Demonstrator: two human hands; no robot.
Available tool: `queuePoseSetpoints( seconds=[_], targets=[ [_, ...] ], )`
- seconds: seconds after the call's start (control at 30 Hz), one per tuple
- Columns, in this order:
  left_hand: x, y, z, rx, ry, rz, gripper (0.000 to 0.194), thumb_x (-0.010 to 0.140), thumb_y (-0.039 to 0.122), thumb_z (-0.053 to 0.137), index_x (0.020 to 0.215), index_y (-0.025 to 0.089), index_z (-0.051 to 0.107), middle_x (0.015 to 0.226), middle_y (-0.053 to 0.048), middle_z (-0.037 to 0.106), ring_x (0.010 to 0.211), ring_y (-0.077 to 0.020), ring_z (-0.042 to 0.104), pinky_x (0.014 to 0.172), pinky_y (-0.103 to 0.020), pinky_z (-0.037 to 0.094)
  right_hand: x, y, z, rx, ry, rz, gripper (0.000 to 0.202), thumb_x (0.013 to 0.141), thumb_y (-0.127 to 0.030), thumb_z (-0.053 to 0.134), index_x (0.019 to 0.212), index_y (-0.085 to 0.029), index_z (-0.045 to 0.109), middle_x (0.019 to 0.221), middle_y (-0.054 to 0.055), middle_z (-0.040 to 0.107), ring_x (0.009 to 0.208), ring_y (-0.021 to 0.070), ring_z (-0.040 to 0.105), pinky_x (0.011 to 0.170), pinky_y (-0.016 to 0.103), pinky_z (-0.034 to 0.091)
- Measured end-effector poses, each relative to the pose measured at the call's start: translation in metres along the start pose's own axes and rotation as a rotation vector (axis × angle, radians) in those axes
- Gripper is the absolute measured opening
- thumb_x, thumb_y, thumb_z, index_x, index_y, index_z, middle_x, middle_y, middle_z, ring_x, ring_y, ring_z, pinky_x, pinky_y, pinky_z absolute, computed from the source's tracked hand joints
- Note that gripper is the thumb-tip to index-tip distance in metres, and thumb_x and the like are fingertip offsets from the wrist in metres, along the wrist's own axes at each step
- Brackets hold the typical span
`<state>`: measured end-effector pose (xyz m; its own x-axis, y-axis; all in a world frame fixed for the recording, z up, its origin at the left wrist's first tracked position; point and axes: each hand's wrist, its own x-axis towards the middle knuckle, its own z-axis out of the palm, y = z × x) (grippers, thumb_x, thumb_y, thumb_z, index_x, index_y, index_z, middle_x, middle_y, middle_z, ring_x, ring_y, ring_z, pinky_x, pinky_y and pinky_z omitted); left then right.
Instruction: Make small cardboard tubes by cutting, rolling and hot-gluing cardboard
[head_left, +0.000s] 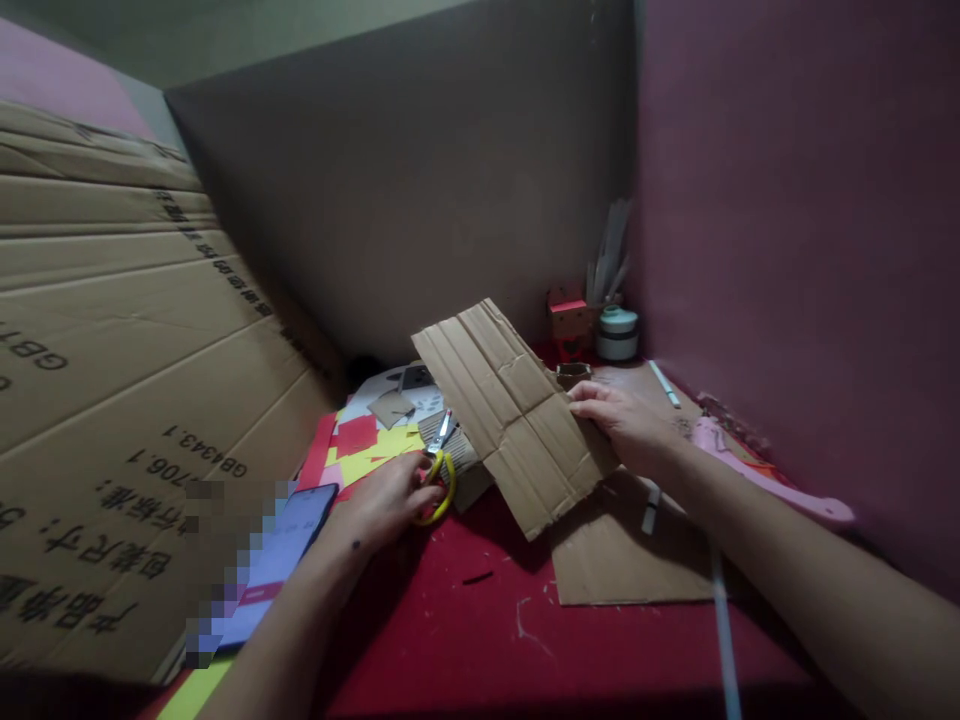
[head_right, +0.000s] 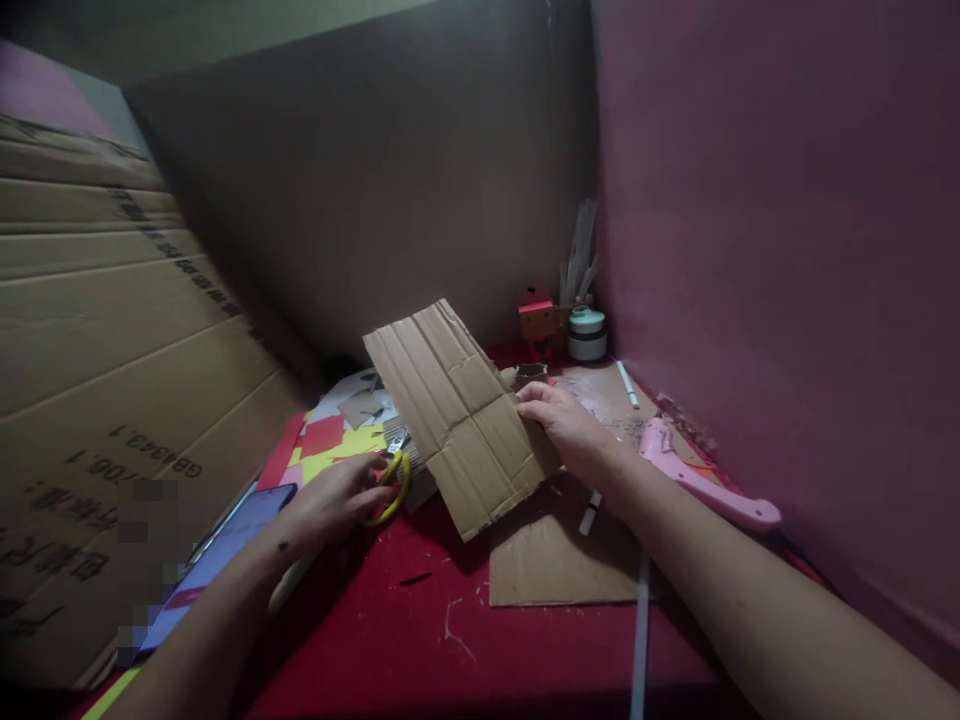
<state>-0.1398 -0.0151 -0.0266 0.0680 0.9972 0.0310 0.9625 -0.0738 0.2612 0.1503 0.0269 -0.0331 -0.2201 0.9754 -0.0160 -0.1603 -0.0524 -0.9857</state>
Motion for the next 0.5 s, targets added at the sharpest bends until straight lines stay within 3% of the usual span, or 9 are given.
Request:
queuePoseSetpoints(
  seconds=[0.2,0.37,0.5],
  targets=[
    [0.007,0.005,0.012,0.193,-0.026,-0.066,0.020,0.073,0.019,0.047,0.092,0.017,0.055,0.082,-0.011,0.063,0.074,-0.0240,0.059,0.059,-0.029,0.037,0.002,0.002,-0.002,0.010,-0.002,-0.001,0.011,0.063,-0.022,0.059,0.070,-0.020,0.052,0.057,-0.003,0.055,0.054,0.0128,0.049,0.051,0.025,0.036],
    [0.009,0.005,0.011,0.278,0.034,-0.053,0.033,0.073,0.021,0.049,0.104,0.010,0.051,0.105,-0.022,0.057,0.100,-0.0333,0.052,0.077,-0.037,0.037,0.001,0.004,-0.001,0.015,-0.025,0.004,0.011,0.061,-0.022,0.060,0.069,-0.020,0.051,0.057,-0.003,0.054,0.054,0.0129,0.049,0.050,0.025,0.036],
    [0.013,0.003,0.016,0.234,0.042,-0.086,0.029,0.074,0.024,0.049,0.099,0.010,0.053,0.093,-0.019,0.061,0.092,-0.0321,0.056,0.076,-0.038,0.039,0.002,0.004,-0.002,0.016,-0.036,0.006,0.013,0.060,-0.022,0.060,0.069,-0.020,0.051,0.057,-0.004,0.054,0.053,0.0128,0.048,0.050,0.025,0.035]
  ],
)
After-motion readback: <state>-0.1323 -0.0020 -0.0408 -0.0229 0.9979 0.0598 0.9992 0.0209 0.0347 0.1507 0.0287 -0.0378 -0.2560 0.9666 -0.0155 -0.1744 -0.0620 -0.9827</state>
